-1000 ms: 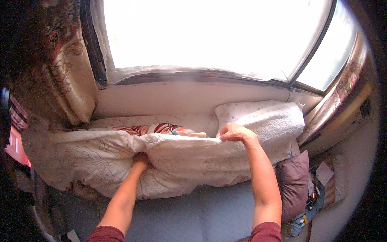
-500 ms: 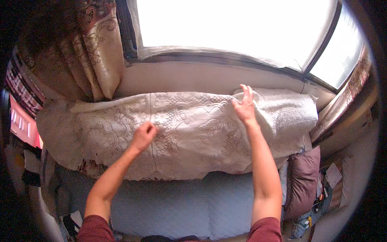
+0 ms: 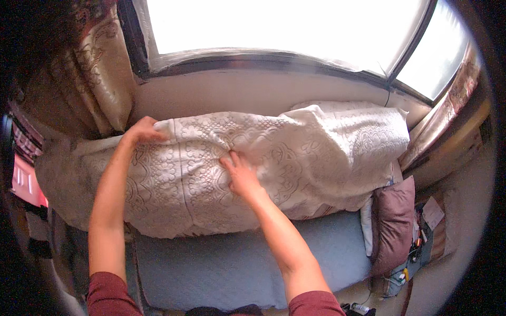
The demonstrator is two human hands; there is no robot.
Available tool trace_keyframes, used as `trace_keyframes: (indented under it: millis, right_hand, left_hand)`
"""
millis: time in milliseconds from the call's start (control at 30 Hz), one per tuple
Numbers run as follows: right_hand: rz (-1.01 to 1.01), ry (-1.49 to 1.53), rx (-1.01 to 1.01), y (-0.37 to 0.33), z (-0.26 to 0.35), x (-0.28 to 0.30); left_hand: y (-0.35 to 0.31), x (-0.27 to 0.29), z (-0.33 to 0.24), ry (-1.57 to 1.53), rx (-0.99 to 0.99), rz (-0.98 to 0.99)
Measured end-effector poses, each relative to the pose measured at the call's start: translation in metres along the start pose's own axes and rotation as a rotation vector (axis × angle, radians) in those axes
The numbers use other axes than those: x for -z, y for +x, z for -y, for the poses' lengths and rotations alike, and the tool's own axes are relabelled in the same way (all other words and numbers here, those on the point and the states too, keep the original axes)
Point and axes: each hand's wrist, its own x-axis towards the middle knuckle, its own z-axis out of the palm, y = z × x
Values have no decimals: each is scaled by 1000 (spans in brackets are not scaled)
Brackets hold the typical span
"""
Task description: The person arranges pillows, folds a white blanket, and then spreads a large white patterned throw over the pillows and back of the sofa.
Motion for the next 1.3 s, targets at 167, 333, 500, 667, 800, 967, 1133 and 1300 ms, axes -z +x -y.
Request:
trace_keyframes:
  millis: [167,333,500,667,800,967,1133,1300]
  right_hand:
    - [64,126,-59,12,-3,-6]
    - [41,124,-49,14,3,-10]
    - [33,38,-67,20,4,-15]
    - [13,134,-44,-7,-7,8]
    - [-163,404,174,-34,-34,33]
    - [-646,284,-78,-65,-117,110]
    - [-835,10,-226,-44,-221,168]
    - [-553,-82,-551,-24,-250,165]
  left_hand:
    - [1,31,-6,-25,-130,118]
    - [7,55,14,17,-71,-210]
    - [-9,-9,-7,745,-329,-1129]
    - [-48,-154,-103,279,-772,-581]
    - [-32,-178,-119,246,-437,-319]
    - [-15,-194,-155,288,-229,-441]
    - [9,-226,-127,392,-502,-804]
    - [25,-235,-115,418,-477,-779]
